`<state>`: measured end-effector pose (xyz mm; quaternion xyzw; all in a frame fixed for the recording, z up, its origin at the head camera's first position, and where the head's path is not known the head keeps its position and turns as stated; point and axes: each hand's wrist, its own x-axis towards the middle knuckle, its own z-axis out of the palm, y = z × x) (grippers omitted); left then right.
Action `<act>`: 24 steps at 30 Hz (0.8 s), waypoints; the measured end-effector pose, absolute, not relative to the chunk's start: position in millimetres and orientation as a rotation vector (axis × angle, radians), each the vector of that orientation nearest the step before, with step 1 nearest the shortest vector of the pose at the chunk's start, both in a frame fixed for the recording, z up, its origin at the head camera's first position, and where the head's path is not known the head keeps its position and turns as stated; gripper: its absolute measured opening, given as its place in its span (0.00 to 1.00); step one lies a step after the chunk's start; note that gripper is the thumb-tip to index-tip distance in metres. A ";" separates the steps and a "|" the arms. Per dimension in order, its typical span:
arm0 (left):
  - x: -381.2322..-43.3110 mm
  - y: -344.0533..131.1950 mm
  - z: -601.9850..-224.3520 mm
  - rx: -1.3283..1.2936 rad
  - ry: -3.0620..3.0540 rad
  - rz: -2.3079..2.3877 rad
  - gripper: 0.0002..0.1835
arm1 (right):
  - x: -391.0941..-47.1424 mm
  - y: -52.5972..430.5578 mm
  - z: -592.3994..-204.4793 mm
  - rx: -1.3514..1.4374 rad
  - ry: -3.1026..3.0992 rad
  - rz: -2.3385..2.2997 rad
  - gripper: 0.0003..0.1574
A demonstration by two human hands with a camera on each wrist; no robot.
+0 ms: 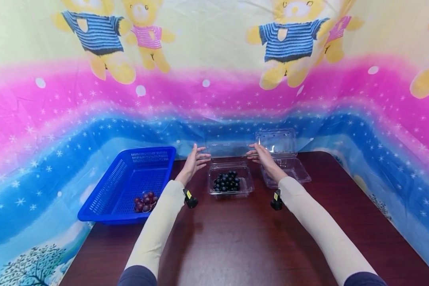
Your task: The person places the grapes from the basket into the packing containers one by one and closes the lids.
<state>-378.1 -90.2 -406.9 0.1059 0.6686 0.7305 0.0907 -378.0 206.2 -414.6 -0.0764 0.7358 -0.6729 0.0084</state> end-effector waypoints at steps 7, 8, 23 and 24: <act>-379.0 -88.8 -408.3 0.295 1.991 2.167 0.36 | -376.5 207.0 -414.8 -0.219 2.324 -2.096 0.37; -379.1 -88.6 -408.8 0.285 1.986 2.175 0.36 | -376.1 207.1 -414.9 -0.214 2.324 -2.095 0.38; -377.5 -84.4 -412.9 0.240 2.097 2.223 0.26 | -372.3 204.3 -414.6 -0.138 2.398 -2.098 0.26; -377.4 -84.5 -413.2 0.243 2.105 2.222 0.26 | -372.0 204.3 -413.9 -0.133 2.397 -2.097 0.24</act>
